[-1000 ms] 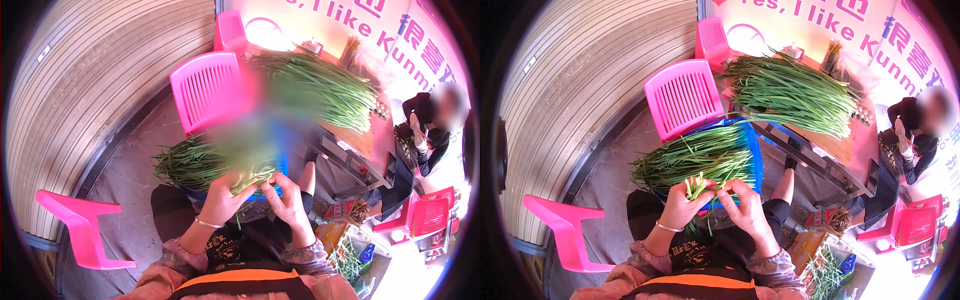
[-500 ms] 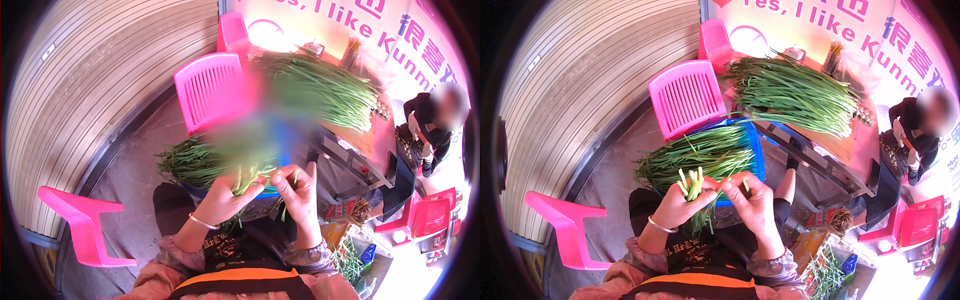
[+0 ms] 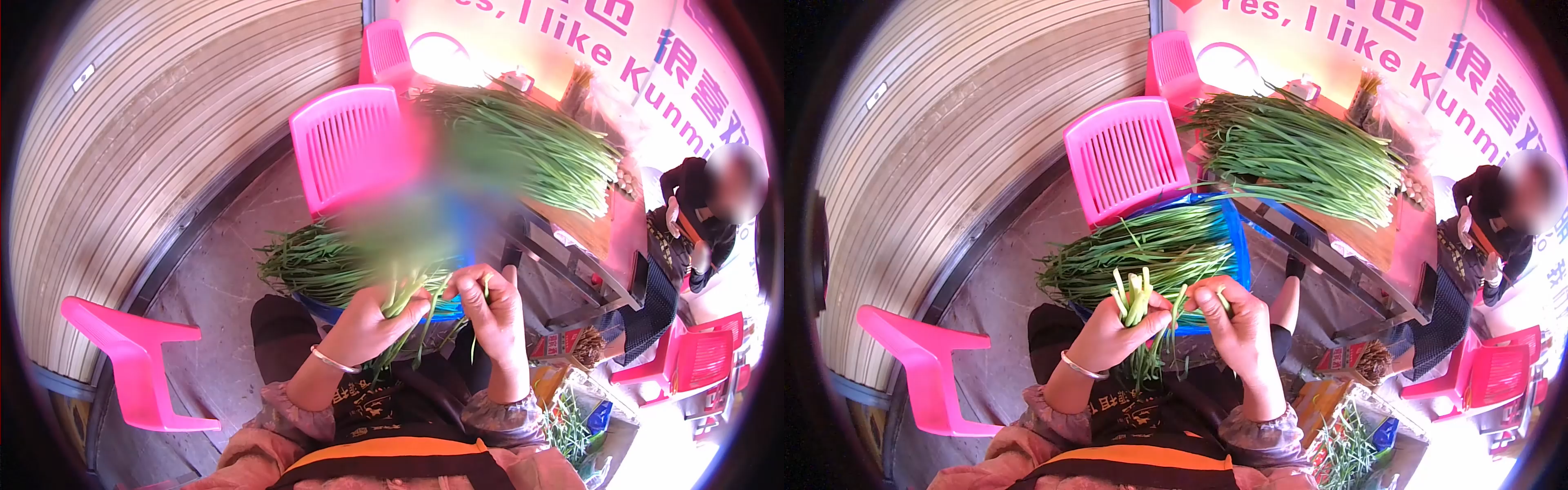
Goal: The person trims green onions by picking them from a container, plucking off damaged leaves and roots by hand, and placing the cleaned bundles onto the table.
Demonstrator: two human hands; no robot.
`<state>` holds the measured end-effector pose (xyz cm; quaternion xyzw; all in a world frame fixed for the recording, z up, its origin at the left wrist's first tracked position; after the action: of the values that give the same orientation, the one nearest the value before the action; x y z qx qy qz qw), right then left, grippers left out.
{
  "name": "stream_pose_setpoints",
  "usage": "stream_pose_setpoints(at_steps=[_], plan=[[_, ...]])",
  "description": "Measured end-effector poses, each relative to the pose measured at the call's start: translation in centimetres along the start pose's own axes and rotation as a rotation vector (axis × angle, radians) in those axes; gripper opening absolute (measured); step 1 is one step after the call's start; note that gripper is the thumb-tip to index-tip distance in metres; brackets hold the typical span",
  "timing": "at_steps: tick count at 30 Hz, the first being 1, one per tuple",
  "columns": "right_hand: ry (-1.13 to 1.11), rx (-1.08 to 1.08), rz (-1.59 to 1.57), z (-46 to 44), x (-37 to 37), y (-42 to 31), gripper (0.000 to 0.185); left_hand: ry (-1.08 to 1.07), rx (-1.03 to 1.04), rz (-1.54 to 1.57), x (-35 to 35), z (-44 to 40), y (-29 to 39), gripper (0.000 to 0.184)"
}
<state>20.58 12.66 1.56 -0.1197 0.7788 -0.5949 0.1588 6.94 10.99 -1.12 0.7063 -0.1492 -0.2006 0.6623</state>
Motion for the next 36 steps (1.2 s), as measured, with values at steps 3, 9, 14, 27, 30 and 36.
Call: stream_pose_setpoints(at_steps=[3,9,14,27,30,36], plan=[[-0.067,0.013,0.238,-0.2,0.6,-0.3,0.017,0.098,0.056,-0.074,-0.7,0.3,0.1,0.012],[-0.164,0.239,0.292,0.4,1.4,0.9,0.012,0.19,0.103,-0.429,-1.0,0.8,2.0,0.014],[-0.101,0.115,-0.279,0.7,0.0,1.3,0.011,0.171,0.031,-0.18,-2.2,0.6,0.1,0.015],[0.013,0.141,0.121,0.3,0.5,2.3,0.022,-0.014,-0.083,-0.014,-0.2,-0.1,-1.3,0.015],[0.06,0.126,0.296,0.1,0.5,1.3,0.021,0.003,-0.059,-0.03,-0.3,0.3,-1.6,0.016],[-0.112,-0.064,0.356,0.0,0.3,-0.9,0.016,-0.237,-0.141,0.11,0.9,0.1,-1.4,0.019]])
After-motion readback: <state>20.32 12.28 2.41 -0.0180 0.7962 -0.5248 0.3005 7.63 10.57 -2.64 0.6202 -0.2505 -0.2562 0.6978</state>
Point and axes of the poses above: each hand's wrist, its own z-axis away from the middle knuckle, its own x-axis out of the palm, y = z × x, the point moved 10 cm from there along -z, towards the middle knuckle, and after that the axes turned 13 degrees about -y, right-handed, at the moved point
